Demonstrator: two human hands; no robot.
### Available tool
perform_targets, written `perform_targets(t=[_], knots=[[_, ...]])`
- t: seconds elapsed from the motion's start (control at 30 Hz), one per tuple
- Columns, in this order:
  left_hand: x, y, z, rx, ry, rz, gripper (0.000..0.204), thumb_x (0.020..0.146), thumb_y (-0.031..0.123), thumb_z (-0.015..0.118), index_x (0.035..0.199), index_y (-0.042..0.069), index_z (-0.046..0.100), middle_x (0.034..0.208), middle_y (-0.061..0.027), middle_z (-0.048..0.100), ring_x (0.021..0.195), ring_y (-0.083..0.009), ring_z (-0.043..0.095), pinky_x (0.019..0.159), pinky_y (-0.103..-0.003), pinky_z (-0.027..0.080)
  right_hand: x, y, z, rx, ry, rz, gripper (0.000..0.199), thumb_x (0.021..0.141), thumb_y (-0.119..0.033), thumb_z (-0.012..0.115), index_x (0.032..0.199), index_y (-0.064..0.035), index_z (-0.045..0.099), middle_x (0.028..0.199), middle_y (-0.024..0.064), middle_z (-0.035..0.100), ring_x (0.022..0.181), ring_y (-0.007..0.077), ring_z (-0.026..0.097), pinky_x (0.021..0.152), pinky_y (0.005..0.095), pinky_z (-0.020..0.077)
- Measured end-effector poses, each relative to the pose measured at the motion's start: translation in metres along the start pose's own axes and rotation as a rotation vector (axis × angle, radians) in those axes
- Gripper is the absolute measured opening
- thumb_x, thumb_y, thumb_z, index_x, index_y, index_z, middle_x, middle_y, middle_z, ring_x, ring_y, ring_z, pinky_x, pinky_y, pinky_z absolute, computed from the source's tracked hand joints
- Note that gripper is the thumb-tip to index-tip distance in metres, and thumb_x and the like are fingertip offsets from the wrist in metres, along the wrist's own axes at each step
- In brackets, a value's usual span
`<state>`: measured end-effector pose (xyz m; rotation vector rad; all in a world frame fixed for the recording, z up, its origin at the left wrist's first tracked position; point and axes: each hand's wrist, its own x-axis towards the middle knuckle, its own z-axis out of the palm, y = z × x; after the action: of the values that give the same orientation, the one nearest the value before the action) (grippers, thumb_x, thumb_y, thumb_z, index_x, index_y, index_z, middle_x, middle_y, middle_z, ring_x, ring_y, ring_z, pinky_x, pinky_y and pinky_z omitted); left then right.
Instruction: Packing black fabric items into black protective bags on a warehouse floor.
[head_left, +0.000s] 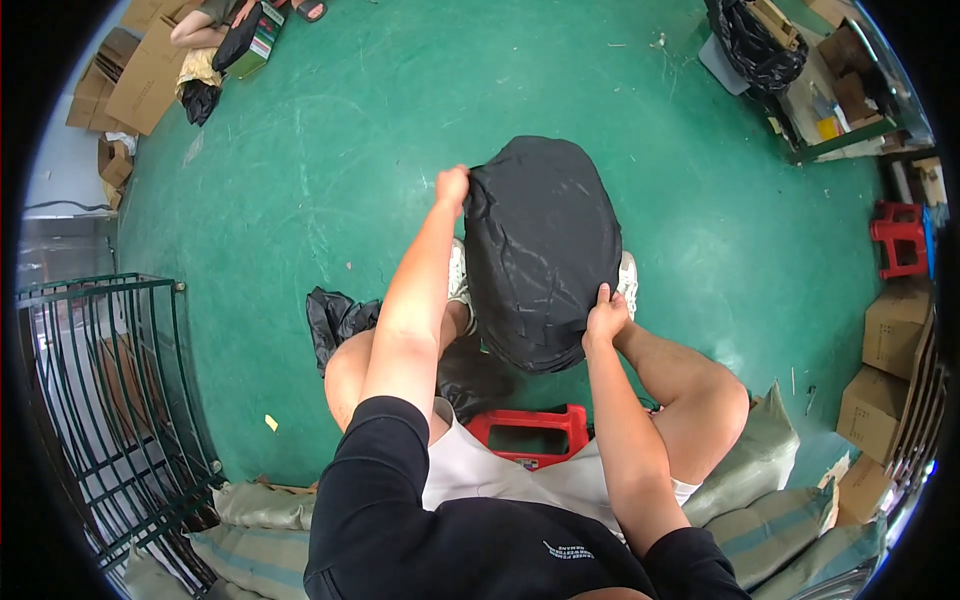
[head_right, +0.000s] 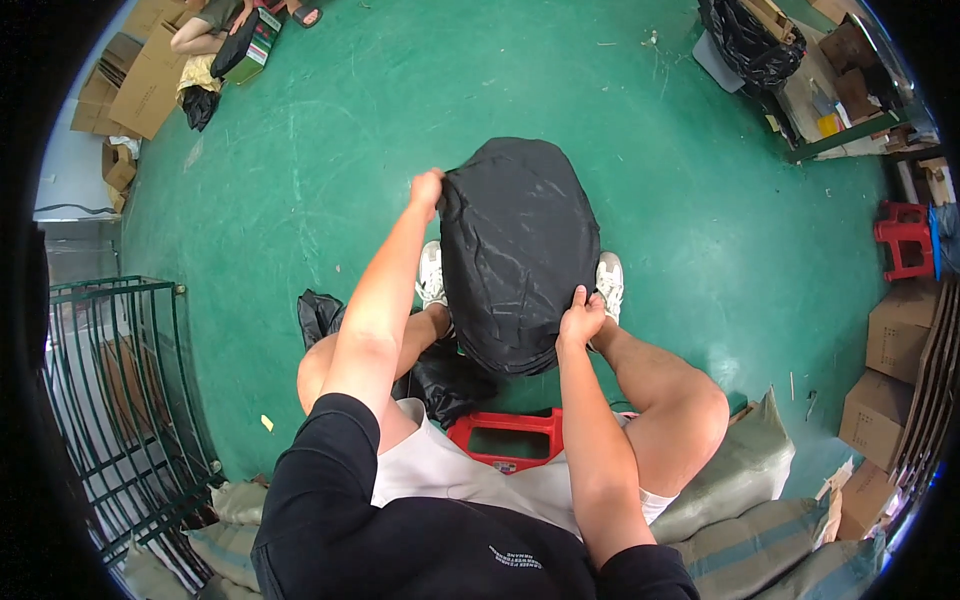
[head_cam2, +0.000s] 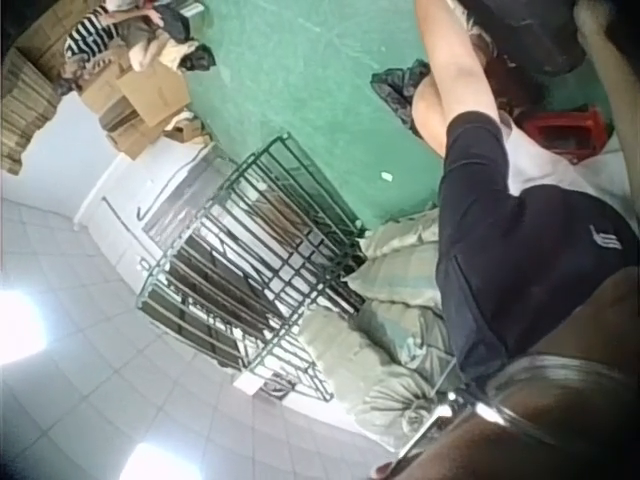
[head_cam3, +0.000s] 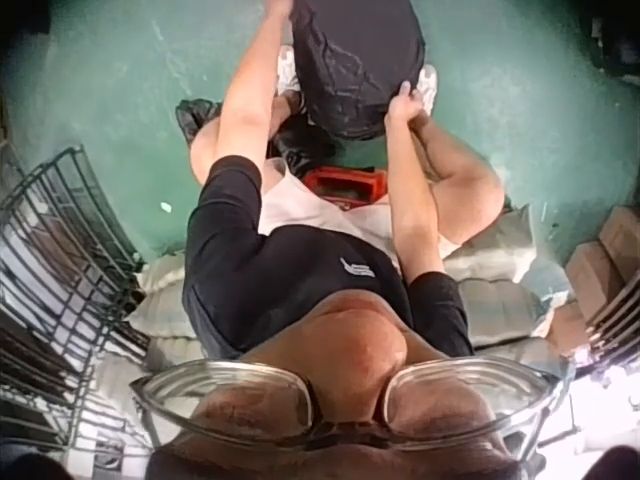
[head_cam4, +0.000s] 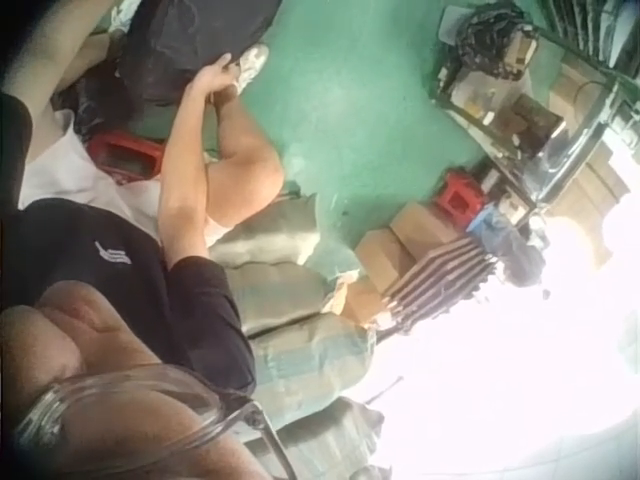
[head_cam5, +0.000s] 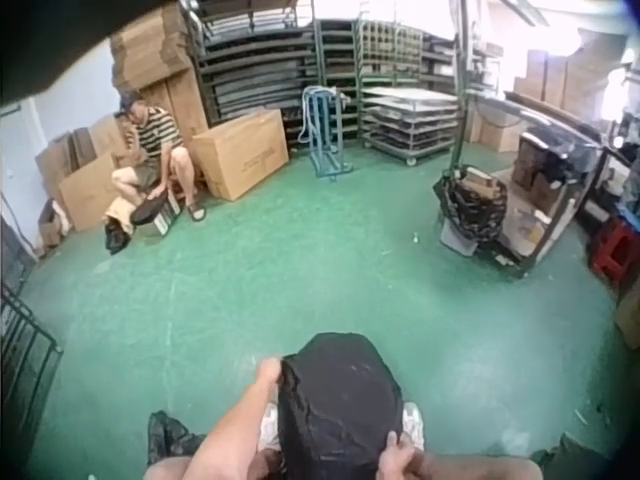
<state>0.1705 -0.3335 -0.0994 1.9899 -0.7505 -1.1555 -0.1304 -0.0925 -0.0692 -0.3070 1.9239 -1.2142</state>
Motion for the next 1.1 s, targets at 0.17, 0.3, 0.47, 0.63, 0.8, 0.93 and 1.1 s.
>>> perform_targets(t=[0.17,0.3,0.47,0.63,0.8,0.93,1.1], knots=[[0.01,-0.037,0.014,-0.331,-0.117,-0.312,0.038,0.098,0.028,0.046,0.108,-0.004,0.064,0.109,-0.0165,0.067,0.092,-0.0287,0.067,0.091,-0.042,0.052,0.004,-0.002,0.0,0.013,-0.024,-0.046,0.021,0.096,-0.02,0.061,0.091,-0.0002,0.057,0.083,0.0028,0.059,0.076,0.0138,0.052,0.07,0.0311,0.0443],[-0.026,-0.028,0.009,-0.471,-0.381,-0.396,0.043,0.097,0.036,0.055,0.111,-0.003,0.064,0.111,-0.0153,0.067,0.089,-0.0267,0.067,0.082,-0.04,0.054,0.014,-0.003,-0.013,0.038,-0.017,0.01,0.034,0.096,-0.031,0.062,0.104,0.0012,0.058,0.097,0.007,0.062,0.086,0.017,0.054,0.078,0.0327,0.045],[-0.086,-0.024,-0.037,-0.28,-0.309,-0.232,0.043,0.079,0.04,0.079,0.091,0.0,0.069,0.075,-0.0052,0.061,0.06,-0.014,0.054,0.047,-0.031,0.039,-0.006,-0.03,-0.009,0.258,-0.194,0.207,0.053,0.09,-0.034,0.068,0.126,0.0026,0.053,0.127,0.012,0.058,0.113,0.024,0.053,0.099,0.0367,0.0395],[-0.185,-0.033,-0.032,-0.076,-0.353,-0.179,0.041,0.072,0.042,0.082,0.067,0.01,0.056,0.058,-0.0003,0.048,0.044,-0.0119,0.036,0.04,-0.027,0.027,-0.007,-0.028,-0.026,0.195,-0.264,0.231,0.066,0.087,-0.035,0.07,0.136,0.0017,0.044,0.134,0.0147,0.052,0.116,0.0273,0.052,0.096,0.0397,0.0422],[-0.248,-0.084,-0.019,0.02,0.05,0.022,0.056,0.071,0.037,0.079,0.096,-0.011,0.065,0.1,-0.0278,0.068,0.097,-0.0365,0.067,0.083,-0.042,0.051,-0.023,-0.028,-0.019,0.013,-0.395,0.297,0.04,0.087,-0.029,0.07,0.117,-0.008,0.055,0.113,0.0053,0.061,0.089,0.0166,0.061,0.045,0.0257,0.0374],[-0.288,-0.063,-0.001,0.15,0.091,-0.129,0.045,0.084,0.041,0.068,0.104,0.001,0.067,0.112,-0.0241,0.065,0.106,-0.0413,0.062,0.087,-0.049,0.05,-0.018,-0.027,-0.038,0.059,-0.323,0.172,0.016,0.094,-0.025,0.064,0.095,-0.0087,0.06,0.077,0.0029,0.061,0.047,0.0136,0.049,0.037,0.0253,0.0279],[-0.309,-0.059,0.004,0.24,0.077,-0.16,0.043,0.092,0.046,0.054,0.099,0.006,0.068,0.106,-0.0204,0.067,0.101,-0.0406,0.063,0.085,-0.05,0.05,0.008,0.003,-0.052,-0.222,-0.147,0.061,0.032,0.096,-0.035,0.06,0.091,-0.0039,0.058,0.069,0.0077,0.057,0.038,0.0152,0.042,0.032,0.0298,0.0322]])
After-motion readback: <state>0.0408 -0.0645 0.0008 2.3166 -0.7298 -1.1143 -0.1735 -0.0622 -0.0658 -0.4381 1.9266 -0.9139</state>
